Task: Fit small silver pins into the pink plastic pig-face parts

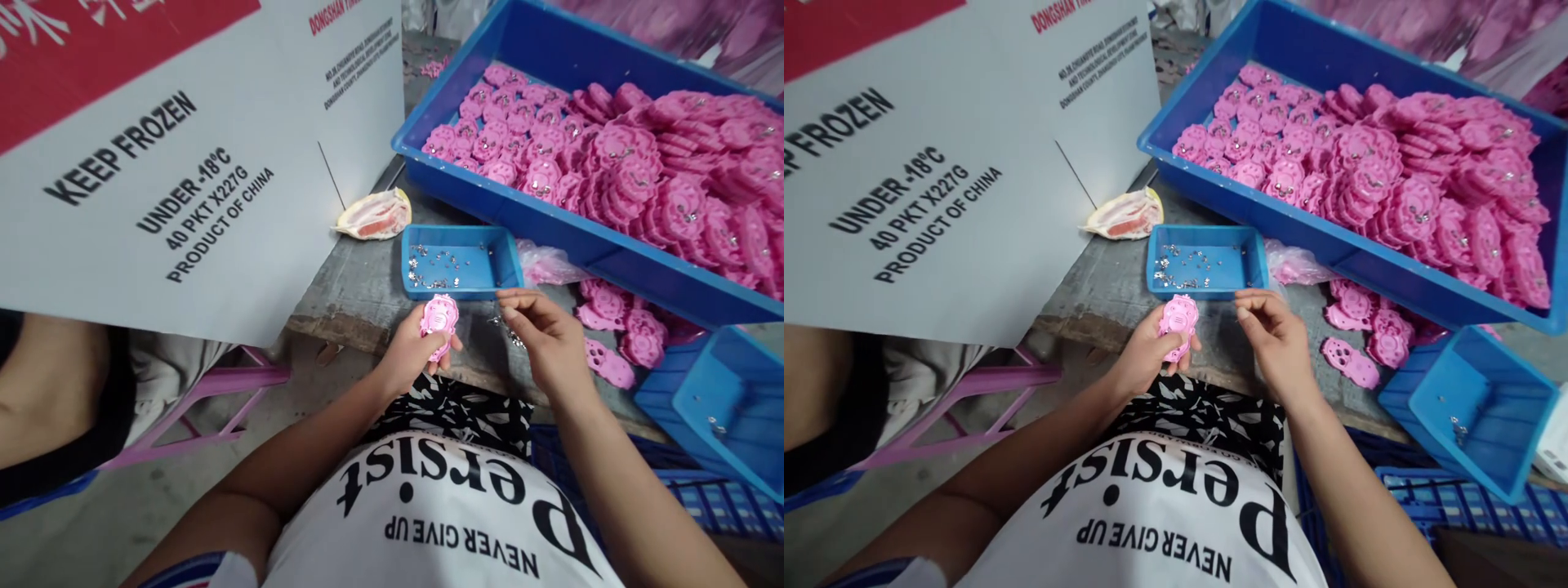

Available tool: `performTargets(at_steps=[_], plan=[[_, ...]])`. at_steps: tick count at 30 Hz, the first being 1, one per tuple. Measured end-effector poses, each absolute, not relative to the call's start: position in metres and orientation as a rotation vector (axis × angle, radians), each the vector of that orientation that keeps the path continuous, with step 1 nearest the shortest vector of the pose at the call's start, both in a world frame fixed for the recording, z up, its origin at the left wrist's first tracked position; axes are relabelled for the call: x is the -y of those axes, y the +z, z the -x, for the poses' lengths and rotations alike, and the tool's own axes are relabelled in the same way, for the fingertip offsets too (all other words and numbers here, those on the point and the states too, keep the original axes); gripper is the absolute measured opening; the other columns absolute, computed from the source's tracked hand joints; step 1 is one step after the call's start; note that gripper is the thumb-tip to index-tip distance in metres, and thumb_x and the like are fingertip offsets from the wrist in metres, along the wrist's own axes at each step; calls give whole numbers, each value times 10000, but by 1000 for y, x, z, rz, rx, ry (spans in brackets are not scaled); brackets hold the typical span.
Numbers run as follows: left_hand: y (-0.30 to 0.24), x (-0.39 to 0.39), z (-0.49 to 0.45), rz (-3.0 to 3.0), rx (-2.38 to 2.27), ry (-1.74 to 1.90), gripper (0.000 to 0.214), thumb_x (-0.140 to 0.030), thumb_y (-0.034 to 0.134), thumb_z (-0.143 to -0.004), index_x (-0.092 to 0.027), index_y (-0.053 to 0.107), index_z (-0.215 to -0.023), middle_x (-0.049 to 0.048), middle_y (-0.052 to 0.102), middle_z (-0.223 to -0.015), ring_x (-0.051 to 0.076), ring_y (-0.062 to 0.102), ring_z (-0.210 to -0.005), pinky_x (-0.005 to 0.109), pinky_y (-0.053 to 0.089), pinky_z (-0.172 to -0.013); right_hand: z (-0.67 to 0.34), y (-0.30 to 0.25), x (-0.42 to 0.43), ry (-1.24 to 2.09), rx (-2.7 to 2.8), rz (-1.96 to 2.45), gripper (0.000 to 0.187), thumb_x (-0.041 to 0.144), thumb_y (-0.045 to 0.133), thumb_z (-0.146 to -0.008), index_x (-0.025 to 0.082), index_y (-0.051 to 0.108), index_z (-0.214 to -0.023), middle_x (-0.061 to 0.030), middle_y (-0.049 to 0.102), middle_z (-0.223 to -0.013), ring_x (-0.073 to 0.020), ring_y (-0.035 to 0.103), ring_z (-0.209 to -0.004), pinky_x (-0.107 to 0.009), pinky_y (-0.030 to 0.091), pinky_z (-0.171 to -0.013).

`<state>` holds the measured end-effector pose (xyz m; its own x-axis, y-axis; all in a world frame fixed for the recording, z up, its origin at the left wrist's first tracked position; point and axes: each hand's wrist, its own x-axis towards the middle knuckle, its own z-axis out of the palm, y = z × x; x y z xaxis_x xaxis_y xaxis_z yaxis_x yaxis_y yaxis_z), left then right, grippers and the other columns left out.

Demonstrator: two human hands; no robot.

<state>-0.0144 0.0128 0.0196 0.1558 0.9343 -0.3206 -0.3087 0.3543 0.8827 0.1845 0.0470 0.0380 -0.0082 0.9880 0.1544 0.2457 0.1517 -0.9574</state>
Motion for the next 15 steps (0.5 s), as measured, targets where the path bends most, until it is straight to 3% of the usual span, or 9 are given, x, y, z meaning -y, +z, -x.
performTargets(at_steps=[3, 5, 11, 15], plan=[[8, -14, 22, -793, -1014, 1065, 392, -263, 666, -817, -192, 495, -1163, -28, 702, -799, 90, 603, -488, 189, 397, -411, -165, 43, -86, 823, 1615, 1302, 128, 306, 698, -873, 231, 751, -962, -52, 772, -992, -221, 693, -873, -401, 537, -854], [3, -15, 26, -817, -966, 1056, 396, -323, 695, -843, -195, 491, -1157, -22, 703, -822, 94, 617, -509, 198, 430, -434, -145, 46, -117, 716, 1825, 1342, 115, 257, 676, -867, 222, 750, -947, -57, 783, -973, -223, 692, -842, -385, 534, -820], [-2, -16, 29, -816, -940, 1040, 409, -417, 707, -864, -192, 491, -1129, -15, 696, -815, 98, 620, -513, 198, 440, -432, -79, 49, -177, 351, 2618, 1646, 163, 190, 668, -889, 191, 778, -1010, -173, 790, -1127, -312, 742, -1014, -410, 557, -877], [-5, -13, 30, -817, -939, 1040, 477, -434, 705, -861, -186, 478, -1199, -11, 693, -826, 94, 613, -509, 196, 445, -433, -56, 56, -178, 321, 2805, 1717, 243, 160, 632, -903, 109, 771, -1095, -263, 764, -1154, -341, 739, -1117, -402, 555, -955]])
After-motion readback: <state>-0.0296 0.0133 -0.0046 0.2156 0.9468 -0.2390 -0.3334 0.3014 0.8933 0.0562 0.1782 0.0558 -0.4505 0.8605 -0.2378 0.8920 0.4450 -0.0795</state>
